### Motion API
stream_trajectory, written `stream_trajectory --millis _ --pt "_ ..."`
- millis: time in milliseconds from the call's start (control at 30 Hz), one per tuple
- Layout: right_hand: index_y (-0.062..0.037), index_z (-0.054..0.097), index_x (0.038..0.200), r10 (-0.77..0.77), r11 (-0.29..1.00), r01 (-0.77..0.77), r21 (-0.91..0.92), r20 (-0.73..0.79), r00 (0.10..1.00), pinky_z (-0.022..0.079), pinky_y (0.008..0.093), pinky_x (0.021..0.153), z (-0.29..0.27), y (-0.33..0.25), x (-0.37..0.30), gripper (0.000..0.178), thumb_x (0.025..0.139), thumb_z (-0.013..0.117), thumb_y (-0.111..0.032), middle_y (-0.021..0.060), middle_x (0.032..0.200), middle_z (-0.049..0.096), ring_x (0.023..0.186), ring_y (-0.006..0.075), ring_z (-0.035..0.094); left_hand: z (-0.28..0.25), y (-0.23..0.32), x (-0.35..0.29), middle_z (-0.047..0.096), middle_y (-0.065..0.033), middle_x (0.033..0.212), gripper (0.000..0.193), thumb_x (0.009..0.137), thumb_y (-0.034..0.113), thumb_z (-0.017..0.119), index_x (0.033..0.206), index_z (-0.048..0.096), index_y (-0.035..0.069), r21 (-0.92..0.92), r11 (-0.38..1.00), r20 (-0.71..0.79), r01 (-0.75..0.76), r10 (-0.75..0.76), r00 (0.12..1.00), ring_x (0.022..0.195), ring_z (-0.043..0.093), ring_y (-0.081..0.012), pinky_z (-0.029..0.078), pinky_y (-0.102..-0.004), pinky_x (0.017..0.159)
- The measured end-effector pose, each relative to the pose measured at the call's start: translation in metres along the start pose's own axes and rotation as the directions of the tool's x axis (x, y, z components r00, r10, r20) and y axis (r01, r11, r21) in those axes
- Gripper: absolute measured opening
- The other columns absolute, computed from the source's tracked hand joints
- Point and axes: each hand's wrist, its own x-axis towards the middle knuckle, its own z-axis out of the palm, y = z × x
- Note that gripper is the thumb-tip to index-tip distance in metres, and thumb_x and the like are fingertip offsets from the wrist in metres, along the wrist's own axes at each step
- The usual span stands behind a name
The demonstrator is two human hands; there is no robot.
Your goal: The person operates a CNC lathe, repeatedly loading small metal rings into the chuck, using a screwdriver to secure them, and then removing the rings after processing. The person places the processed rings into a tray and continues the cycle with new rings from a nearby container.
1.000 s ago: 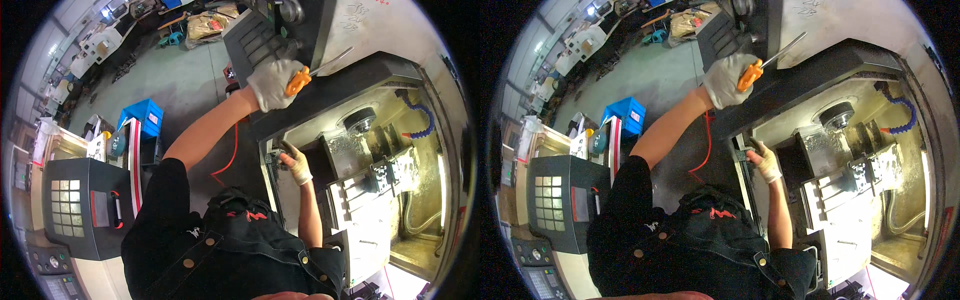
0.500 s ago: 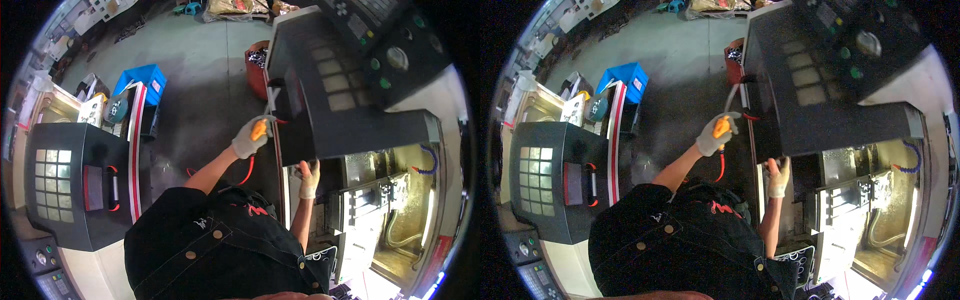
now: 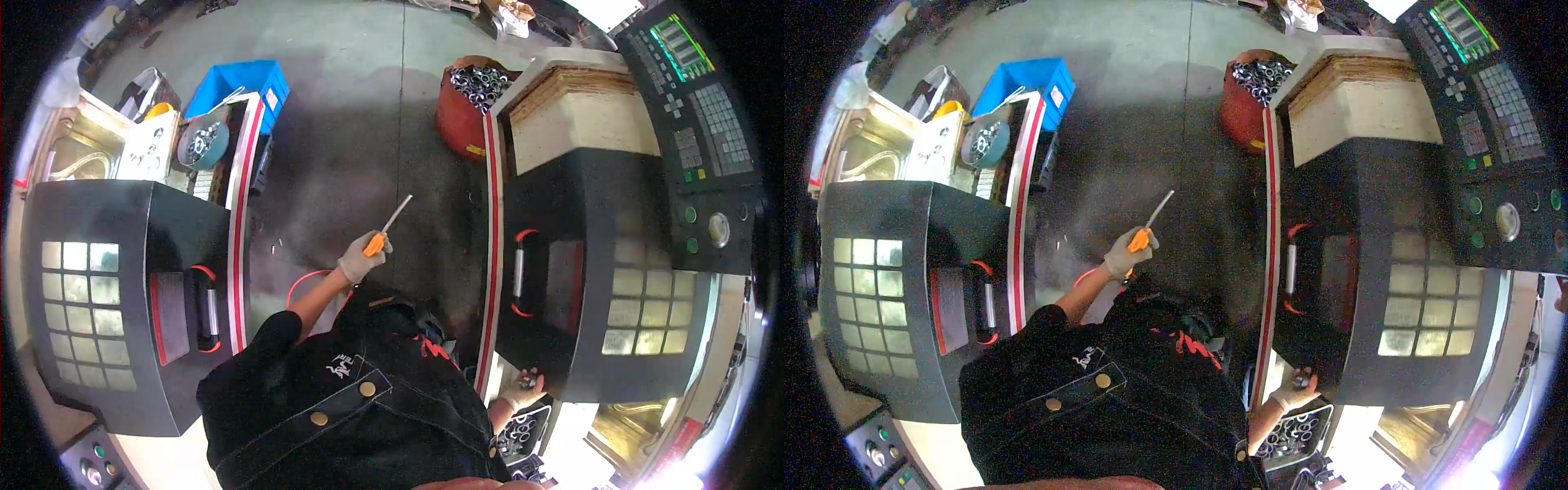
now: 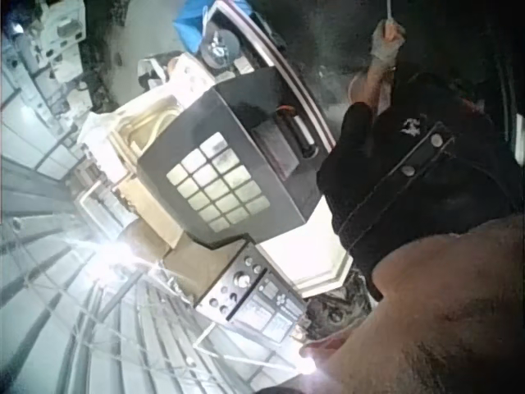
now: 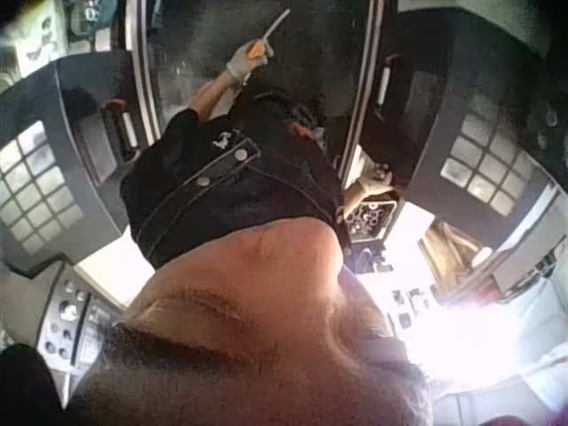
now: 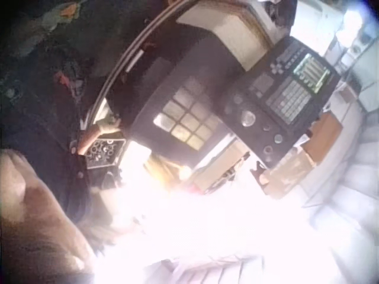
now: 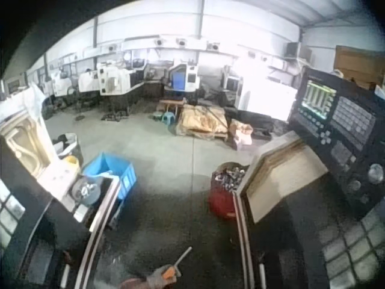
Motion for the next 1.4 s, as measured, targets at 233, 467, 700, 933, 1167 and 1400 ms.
stream_trajectory --millis 233,467,700,933,1167,1400 --pt "-0.0025 0.057 0.101 0.518 0.823 -0.566 0.043 0.351 0.78 0.049 0.032 0.077 -0.053 0.092 0.0 0.028 0.085 0.06 -0.026 0.0076 0.099 0.062 0.089 0.0221 0.059 -0.023 0.015 -0.001 0.058 -0.0017 0.083 0.023 0.072 0.003 0.057 0.094 0.056 0.005 0.252 0.968 0.173 0.015 -0.06 0.983 0.078 0.054 -0.011 0.046 -0.0281 0.071" --pt "-0.0046 0.052 0.125 0.653 0.572 -0.739 -0.356 0.743 0.147 0.044 0.0393 0.093 0.23 0.148 -0.112 0.046 0.086 0.062 -0.027 0.0125 0.123 0.057 0.114 0.029 0.052 -0.046 0.043 -0.032 0.06 -0.0154 0.082 0.025 0.073 0.012 0.058 0.096 0.056 0.005 0.517 0.855 -0.043 0.026 -0.005 0.999 0.078 0.06 -0.0293 0.048 -0.038 0.072" --pt "-0.0104 0.055 0.12 0.682 0.374 -0.459 -0.806 0.574 -0.453 0.054 0.038 0.079 0.392 0.231 -0.232 0.044 0.086 0.064 -0.037 0.0134 0.124 0.057 0.105 0.0286 0.059 -0.078 0.062 -0.073 0.063 -0.0225 0.088 0.037 0.074 0.022 0.059 0.107 0.055 0.007 0.59 0.747 -0.372 0.306 -0.085 0.925 0.085 0.061 -0.0412 0.048 -0.047 0.073" --pt "-0.0114 0.056 0.116 0.566 0.259 -0.429 -0.865 0.496 -0.659 0.057 0.0385 0.08 0.472 0.307 -0.331 0.032 0.088 0.064 -0.023 0.0092 0.125 0.056 0.112 0.0328 0.056 -0.106 0.072 -0.095 0.064 -0.0208 0.09 0.04 0.072 0.022 0.059 0.11 0.057 0.008 0.441 0.773 -0.662 0.455 -0.063 0.747 0.087 0.062 -0.0384 0.048 -0.044 0.075" --pt "-0.0153 0.052 0.119 0.539 0.25 -0.198 -0.948 0.306 -0.785 0.054 0.0339 0.085 0.536 0.354 -0.405 0.045 0.079 0.068 -0.002 0.0051 0.126 0.053 0.114 0.0268 0.055 -0.136 0.08 -0.06 0.065 -0.0207 0.094 0.042 0.073 0.025 0.059 0.112 0.057 0.009 0.299 0.702 -0.81 0.647 -0.172 0.561 0.09 0.062 -0.0377 0.049 -0.0449 0.078" --pt "-0.0111 0.047 0.12 0.541 0.344 0.181 -0.922 0.037 -0.84 0.051 0.0331 0.086 0.562 0.383 -0.473 0.056 0.072 0.075 -0.005 0.0098 0.117 0.057 0.106 0.0228 0.059 -0.134 0.136 -0.034 0.065 -0.0205 0.091 0.044 0.074 0.027 0.059 0.114 0.057 0.01 0.171 0.662 -0.859 0.73 -0.263 0.44 0.087 0.063 -0.038 0.049 -0.0465 0.075"
